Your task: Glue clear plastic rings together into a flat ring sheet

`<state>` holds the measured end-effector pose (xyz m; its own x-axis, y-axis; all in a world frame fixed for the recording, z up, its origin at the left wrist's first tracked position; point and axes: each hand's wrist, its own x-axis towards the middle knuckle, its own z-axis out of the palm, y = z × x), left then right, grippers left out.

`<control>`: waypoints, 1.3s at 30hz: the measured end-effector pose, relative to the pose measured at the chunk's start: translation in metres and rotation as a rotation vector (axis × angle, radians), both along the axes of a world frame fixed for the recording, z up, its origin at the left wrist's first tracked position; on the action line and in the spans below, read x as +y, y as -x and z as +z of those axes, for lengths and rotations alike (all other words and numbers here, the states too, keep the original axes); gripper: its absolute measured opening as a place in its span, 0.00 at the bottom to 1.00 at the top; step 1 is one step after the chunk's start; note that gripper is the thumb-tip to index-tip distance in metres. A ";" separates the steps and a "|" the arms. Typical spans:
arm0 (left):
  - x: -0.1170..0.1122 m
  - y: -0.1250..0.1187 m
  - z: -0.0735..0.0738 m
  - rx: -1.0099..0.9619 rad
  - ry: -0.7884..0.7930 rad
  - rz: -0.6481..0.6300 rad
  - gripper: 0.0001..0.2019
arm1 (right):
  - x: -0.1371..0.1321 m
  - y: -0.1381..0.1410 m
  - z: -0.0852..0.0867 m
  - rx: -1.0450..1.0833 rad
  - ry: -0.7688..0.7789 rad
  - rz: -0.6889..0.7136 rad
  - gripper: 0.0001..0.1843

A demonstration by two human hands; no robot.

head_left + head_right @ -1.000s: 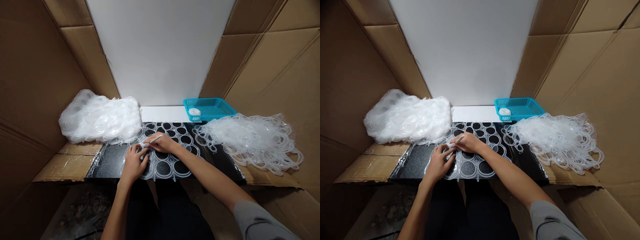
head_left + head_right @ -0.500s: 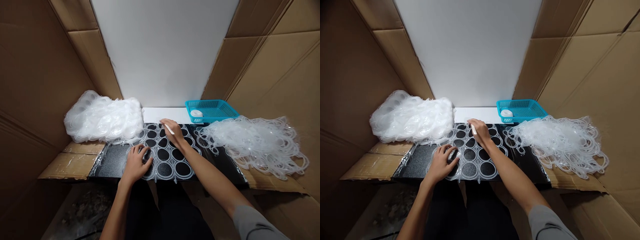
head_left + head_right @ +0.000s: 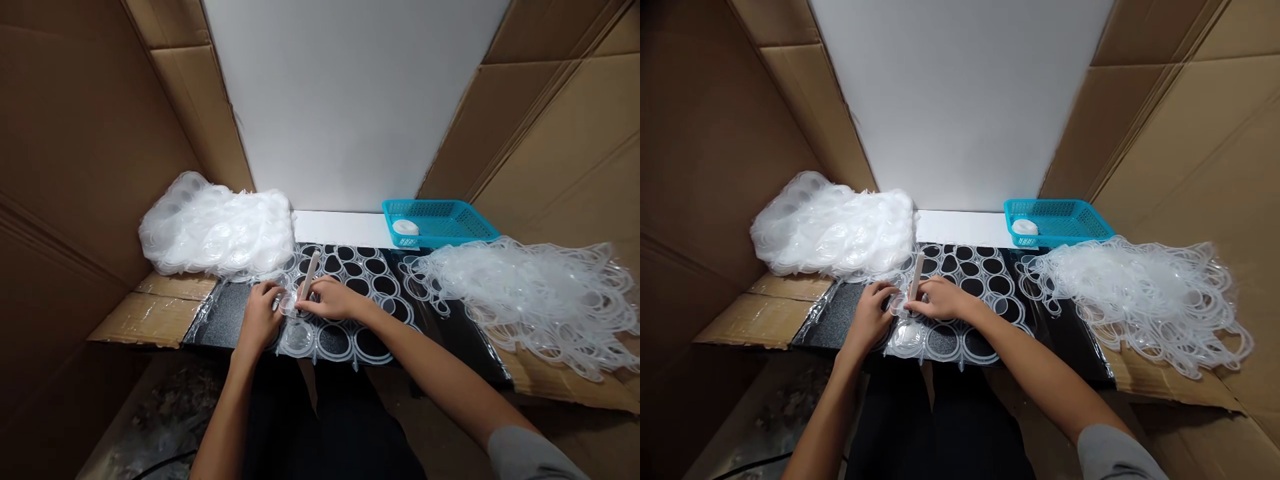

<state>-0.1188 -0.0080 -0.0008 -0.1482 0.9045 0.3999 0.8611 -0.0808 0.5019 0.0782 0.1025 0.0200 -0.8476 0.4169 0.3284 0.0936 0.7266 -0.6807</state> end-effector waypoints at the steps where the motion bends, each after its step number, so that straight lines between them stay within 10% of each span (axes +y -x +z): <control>1: 0.000 -0.001 0.002 -0.021 -0.004 -0.008 0.08 | 0.000 -0.001 -0.001 -0.012 0.034 0.005 0.06; 11: 0.001 0.003 0.004 -0.353 -0.126 0.237 0.07 | -0.003 -0.003 -0.009 0.004 0.006 0.025 0.07; 21: -0.011 -0.007 0.018 -0.229 -0.009 0.040 0.12 | 0.000 0.000 -0.014 0.033 0.089 0.022 0.06; 31: -0.034 -0.025 0.028 0.171 0.300 -0.001 0.12 | 0.000 -0.003 -0.013 0.088 -0.260 0.141 0.10; 39: -0.036 -0.027 0.030 0.141 0.401 0.038 0.17 | 0.024 -0.006 -0.026 0.127 -0.403 -0.070 0.11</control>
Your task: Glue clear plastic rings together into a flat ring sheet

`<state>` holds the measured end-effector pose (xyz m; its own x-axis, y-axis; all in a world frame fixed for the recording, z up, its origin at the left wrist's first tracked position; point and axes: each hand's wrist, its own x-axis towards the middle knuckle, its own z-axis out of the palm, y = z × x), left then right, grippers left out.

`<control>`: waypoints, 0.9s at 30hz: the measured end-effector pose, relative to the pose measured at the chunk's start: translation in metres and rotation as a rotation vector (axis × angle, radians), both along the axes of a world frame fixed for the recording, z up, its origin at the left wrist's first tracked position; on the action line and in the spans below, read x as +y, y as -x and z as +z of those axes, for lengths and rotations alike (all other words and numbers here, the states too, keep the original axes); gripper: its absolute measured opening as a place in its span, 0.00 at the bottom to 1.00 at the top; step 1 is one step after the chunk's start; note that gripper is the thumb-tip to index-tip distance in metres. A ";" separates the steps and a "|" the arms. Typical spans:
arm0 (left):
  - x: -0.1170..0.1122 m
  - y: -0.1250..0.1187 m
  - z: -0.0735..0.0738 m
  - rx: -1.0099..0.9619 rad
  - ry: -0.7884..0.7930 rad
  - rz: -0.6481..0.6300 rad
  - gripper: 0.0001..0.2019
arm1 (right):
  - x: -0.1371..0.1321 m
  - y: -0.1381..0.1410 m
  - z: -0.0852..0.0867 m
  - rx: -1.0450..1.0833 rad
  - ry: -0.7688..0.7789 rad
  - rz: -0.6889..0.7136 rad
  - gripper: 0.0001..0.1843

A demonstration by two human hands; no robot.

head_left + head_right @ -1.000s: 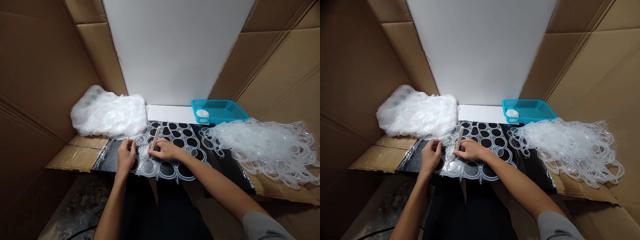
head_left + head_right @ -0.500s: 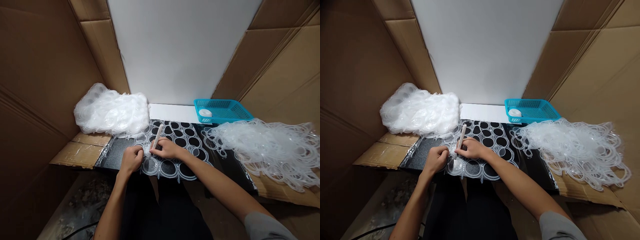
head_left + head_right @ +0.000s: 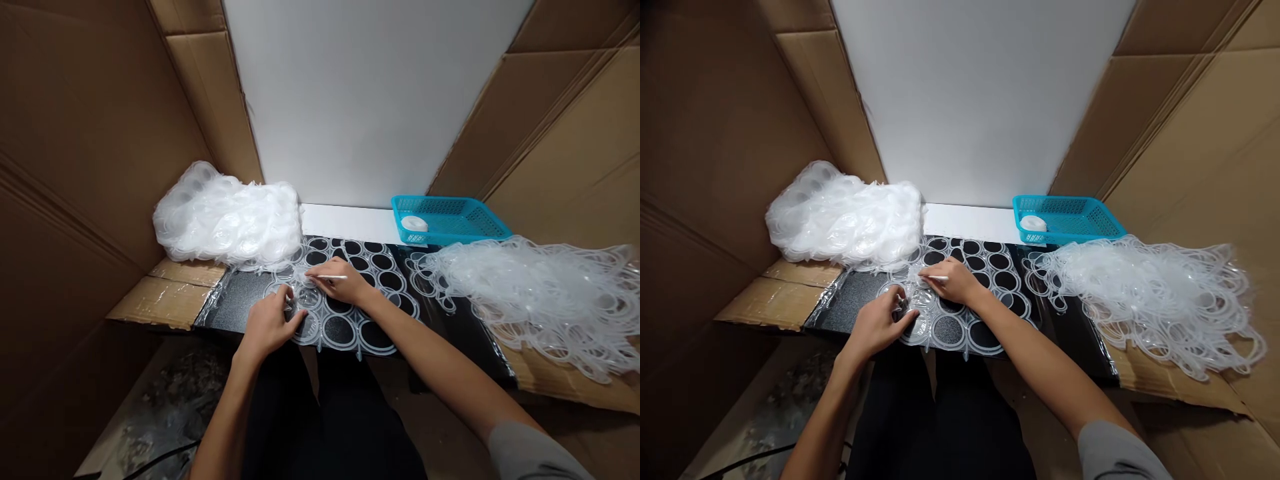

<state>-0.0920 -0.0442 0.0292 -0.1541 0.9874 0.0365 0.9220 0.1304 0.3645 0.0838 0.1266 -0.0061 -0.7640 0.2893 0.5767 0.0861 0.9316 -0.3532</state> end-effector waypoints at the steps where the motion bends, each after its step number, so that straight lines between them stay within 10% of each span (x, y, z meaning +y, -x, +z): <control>1: 0.000 0.000 -0.001 -0.004 -0.007 0.003 0.16 | 0.002 -0.001 -0.001 0.009 0.026 -0.012 0.11; 17: 0.035 0.012 -0.010 0.088 -0.048 -0.127 0.18 | 0.022 0.006 -0.007 0.184 0.726 -0.147 0.15; 27: 0.096 -0.002 -0.016 0.215 -0.078 -0.167 0.22 | 0.106 -0.013 -0.009 0.210 0.682 -0.282 0.26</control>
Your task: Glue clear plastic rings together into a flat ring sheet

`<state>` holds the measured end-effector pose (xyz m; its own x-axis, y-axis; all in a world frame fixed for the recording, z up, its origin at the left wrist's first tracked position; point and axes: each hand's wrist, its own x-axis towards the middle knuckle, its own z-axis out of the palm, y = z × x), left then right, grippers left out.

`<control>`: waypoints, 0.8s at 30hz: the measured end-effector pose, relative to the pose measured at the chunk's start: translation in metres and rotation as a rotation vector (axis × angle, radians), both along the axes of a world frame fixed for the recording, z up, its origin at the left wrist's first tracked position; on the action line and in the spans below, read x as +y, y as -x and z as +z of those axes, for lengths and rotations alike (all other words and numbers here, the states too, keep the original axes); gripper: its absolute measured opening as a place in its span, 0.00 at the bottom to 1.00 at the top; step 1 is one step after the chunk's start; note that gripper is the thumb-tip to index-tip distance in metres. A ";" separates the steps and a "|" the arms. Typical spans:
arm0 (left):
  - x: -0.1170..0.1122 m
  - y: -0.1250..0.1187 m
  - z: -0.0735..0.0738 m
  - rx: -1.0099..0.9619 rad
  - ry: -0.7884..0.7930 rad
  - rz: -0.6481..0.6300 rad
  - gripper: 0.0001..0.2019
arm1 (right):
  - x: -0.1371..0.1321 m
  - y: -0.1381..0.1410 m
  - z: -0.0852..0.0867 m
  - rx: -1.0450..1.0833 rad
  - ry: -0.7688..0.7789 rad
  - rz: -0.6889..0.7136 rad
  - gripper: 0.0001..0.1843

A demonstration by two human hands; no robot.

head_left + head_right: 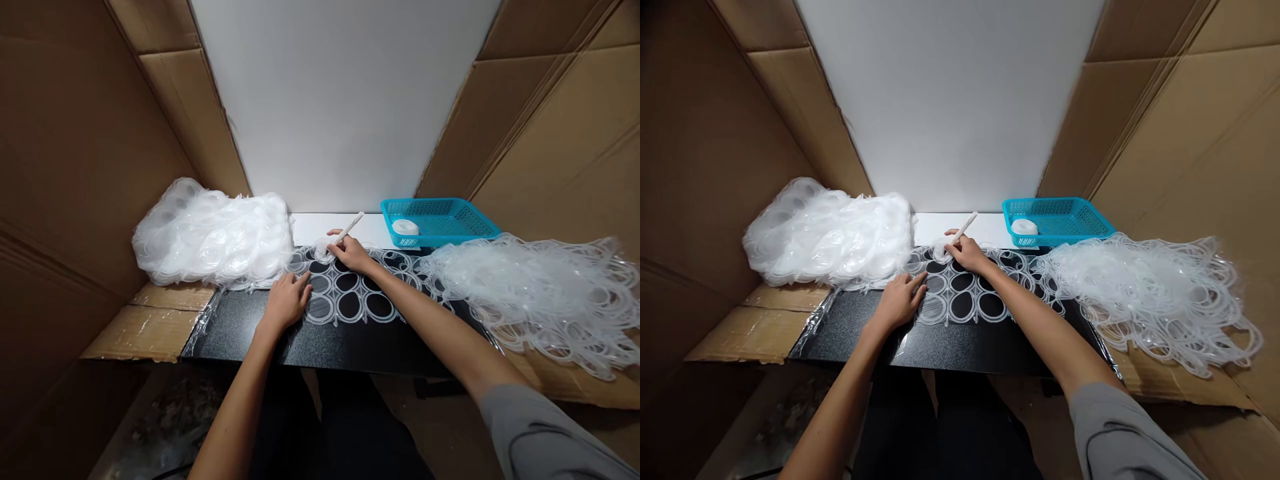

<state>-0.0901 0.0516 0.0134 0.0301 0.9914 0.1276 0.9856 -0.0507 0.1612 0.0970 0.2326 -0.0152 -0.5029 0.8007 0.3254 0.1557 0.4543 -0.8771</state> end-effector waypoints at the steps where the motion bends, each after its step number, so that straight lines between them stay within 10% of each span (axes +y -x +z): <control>1: 0.005 -0.001 -0.001 0.001 -0.013 -0.003 0.22 | 0.003 -0.001 0.003 0.009 -0.013 -0.013 0.25; 9: -0.024 -0.007 -0.004 -0.188 -0.177 -0.097 0.13 | -0.048 -0.014 0.024 -0.155 -0.342 0.180 0.09; 19: -0.034 -0.019 -0.012 -0.208 -0.074 -0.008 0.20 | -0.079 -0.011 0.007 -0.064 0.040 0.097 0.09; 24: -0.035 -0.022 -0.011 -0.238 -0.100 0.025 0.22 | -0.082 -0.014 0.011 -0.088 -0.066 0.178 0.09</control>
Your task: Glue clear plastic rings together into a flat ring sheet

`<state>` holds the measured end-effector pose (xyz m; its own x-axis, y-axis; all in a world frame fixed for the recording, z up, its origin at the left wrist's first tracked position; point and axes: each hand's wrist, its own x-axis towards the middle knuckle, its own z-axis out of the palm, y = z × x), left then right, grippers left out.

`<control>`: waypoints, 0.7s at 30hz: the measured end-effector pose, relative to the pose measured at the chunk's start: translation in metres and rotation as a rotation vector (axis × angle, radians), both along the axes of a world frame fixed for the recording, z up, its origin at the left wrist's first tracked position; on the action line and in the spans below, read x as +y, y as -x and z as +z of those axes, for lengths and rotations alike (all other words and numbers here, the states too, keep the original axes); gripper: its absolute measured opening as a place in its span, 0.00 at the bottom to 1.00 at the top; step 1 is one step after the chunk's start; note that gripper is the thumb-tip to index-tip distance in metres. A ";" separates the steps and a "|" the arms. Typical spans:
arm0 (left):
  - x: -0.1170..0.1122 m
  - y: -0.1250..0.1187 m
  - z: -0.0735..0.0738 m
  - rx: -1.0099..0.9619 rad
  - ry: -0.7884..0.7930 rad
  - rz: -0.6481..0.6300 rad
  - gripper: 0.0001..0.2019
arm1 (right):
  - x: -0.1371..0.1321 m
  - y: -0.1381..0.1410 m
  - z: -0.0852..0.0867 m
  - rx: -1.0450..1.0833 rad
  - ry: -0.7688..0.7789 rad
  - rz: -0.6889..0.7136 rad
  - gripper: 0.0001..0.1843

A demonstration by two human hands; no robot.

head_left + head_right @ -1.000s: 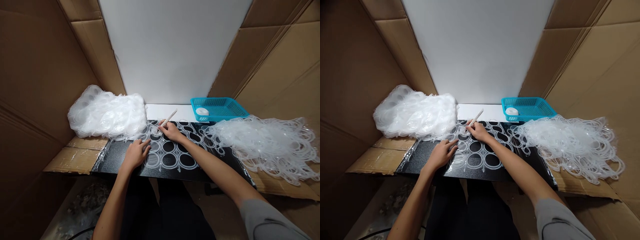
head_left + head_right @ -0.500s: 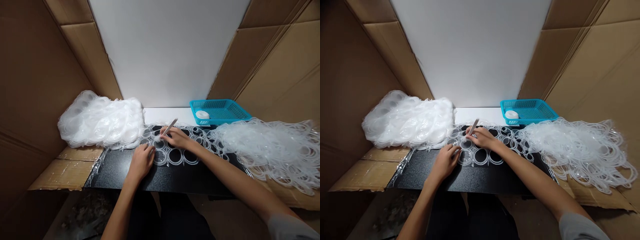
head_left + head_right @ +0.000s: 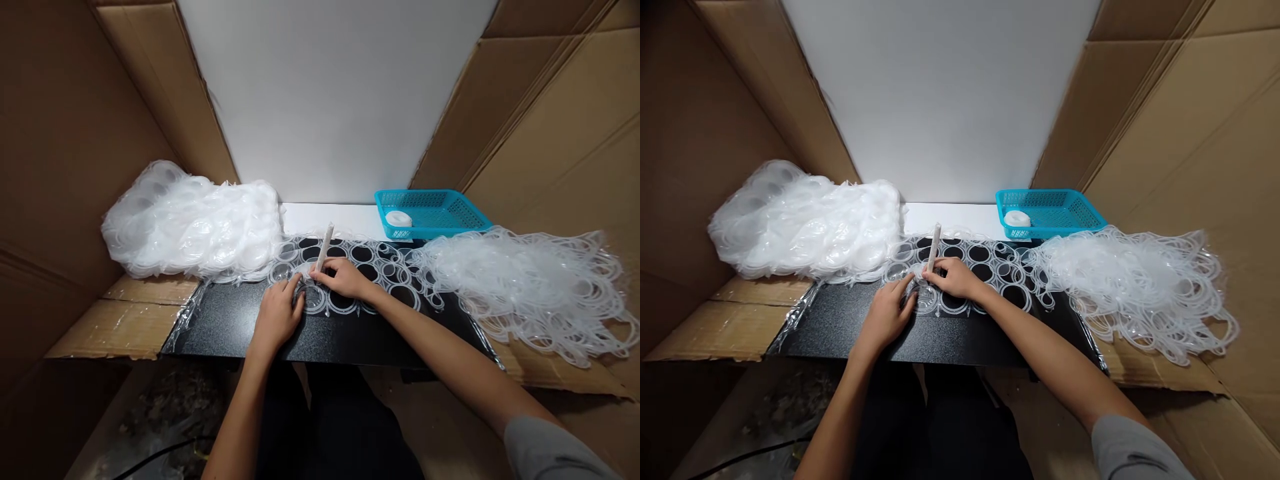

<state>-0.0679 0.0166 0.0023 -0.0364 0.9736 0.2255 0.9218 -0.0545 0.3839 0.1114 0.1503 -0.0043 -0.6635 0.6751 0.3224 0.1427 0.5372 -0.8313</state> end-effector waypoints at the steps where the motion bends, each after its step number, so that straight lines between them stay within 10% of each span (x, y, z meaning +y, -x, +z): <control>1: -0.001 0.000 0.000 0.002 0.001 0.000 0.22 | 0.000 0.000 0.000 0.019 -0.019 0.007 0.09; 10: -0.004 0.003 0.007 0.085 0.039 -0.141 0.21 | 0.004 0.000 -0.001 0.085 -0.042 -0.004 0.06; 21: 0.026 -0.003 0.025 0.170 0.247 0.066 0.19 | 0.004 -0.005 0.004 0.063 0.088 -0.001 0.06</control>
